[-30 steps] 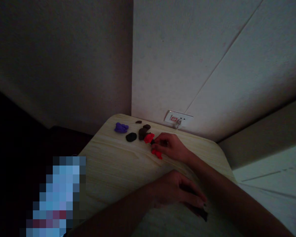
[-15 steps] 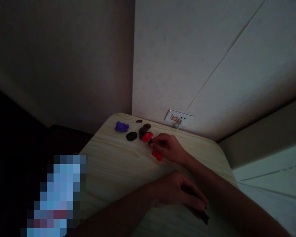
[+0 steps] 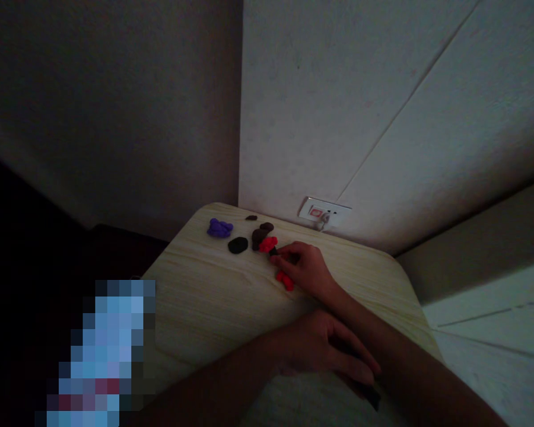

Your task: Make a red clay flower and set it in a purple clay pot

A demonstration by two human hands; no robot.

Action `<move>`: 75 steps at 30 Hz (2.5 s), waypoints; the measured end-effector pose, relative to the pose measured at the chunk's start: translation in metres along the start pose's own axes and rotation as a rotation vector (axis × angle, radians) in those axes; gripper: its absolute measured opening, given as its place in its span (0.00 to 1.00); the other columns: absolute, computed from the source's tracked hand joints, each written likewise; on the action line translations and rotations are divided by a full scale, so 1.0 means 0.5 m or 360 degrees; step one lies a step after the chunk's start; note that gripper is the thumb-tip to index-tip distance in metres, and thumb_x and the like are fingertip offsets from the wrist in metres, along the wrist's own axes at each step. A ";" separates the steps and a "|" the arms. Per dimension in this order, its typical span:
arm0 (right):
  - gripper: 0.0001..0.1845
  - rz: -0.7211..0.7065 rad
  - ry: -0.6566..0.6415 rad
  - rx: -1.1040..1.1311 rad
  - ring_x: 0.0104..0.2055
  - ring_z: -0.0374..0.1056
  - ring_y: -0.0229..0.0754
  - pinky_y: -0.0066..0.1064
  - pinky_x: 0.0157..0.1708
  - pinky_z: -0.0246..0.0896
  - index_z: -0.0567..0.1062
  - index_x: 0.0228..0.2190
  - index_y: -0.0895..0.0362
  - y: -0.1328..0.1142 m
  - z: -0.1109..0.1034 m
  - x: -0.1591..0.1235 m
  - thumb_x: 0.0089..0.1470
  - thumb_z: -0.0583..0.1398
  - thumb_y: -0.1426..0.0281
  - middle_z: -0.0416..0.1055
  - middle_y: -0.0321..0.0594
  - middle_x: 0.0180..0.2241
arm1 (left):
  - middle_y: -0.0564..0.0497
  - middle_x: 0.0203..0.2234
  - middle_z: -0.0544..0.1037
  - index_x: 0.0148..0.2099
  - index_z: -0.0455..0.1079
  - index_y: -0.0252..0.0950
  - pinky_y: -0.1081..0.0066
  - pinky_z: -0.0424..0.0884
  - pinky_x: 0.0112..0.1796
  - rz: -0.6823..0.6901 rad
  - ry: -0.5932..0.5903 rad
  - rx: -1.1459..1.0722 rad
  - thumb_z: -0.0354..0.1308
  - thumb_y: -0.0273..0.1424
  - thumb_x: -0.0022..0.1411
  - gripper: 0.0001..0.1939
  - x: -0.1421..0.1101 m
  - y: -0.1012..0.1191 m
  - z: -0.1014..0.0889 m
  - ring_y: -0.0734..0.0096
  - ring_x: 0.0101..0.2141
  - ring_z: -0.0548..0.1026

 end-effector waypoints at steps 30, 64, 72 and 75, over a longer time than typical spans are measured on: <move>0.06 -0.0165 -0.0046 -0.0047 0.26 0.67 0.36 0.28 0.29 0.58 0.83 0.28 0.58 -0.035 0.001 -0.003 0.53 0.70 0.68 0.78 0.37 0.26 | 0.51 0.31 0.83 0.38 0.84 0.35 0.58 0.75 0.51 -0.0031 -0.0015 0.0031 0.78 0.38 0.43 0.20 0.001 0.004 0.002 0.65 0.35 0.81; 0.18 0.0087 0.0110 0.0258 0.24 0.62 0.37 0.29 0.23 0.55 0.80 0.26 0.58 0.002 -0.131 0.001 0.57 0.65 0.57 0.73 0.36 0.22 | 0.50 0.28 0.83 0.34 0.81 0.32 0.68 0.76 0.41 0.0495 0.0449 -0.0451 0.81 0.33 0.40 0.19 -0.007 0.077 -0.047 0.71 0.31 0.81; 0.15 -0.0327 0.0355 0.0154 0.35 0.74 0.42 0.34 0.36 0.71 0.81 0.46 0.54 -0.042 -0.195 -0.209 0.58 0.69 0.63 0.79 0.42 0.38 | 0.48 0.30 0.83 0.36 0.81 0.30 0.67 0.76 0.40 0.0870 0.0633 -0.0667 0.80 0.31 0.45 0.17 -0.016 0.112 -0.067 0.69 0.34 0.80; 0.10 -0.0474 0.0480 -0.0040 0.33 0.73 0.41 0.34 0.35 0.71 0.81 0.44 0.53 -0.045 -0.173 -0.250 0.59 0.68 0.68 0.78 0.41 0.37 | 0.49 0.30 0.82 0.35 0.81 0.30 0.69 0.76 0.40 0.0861 0.0634 -0.0626 0.79 0.31 0.46 0.16 -0.011 0.103 -0.066 0.70 0.33 0.80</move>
Point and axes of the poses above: each hand's wrist, its own x-axis towards the middle knuckle, its own z-axis out of the palm, y = z × x, the point moved 6 cm from there along x, towards the middle knuckle
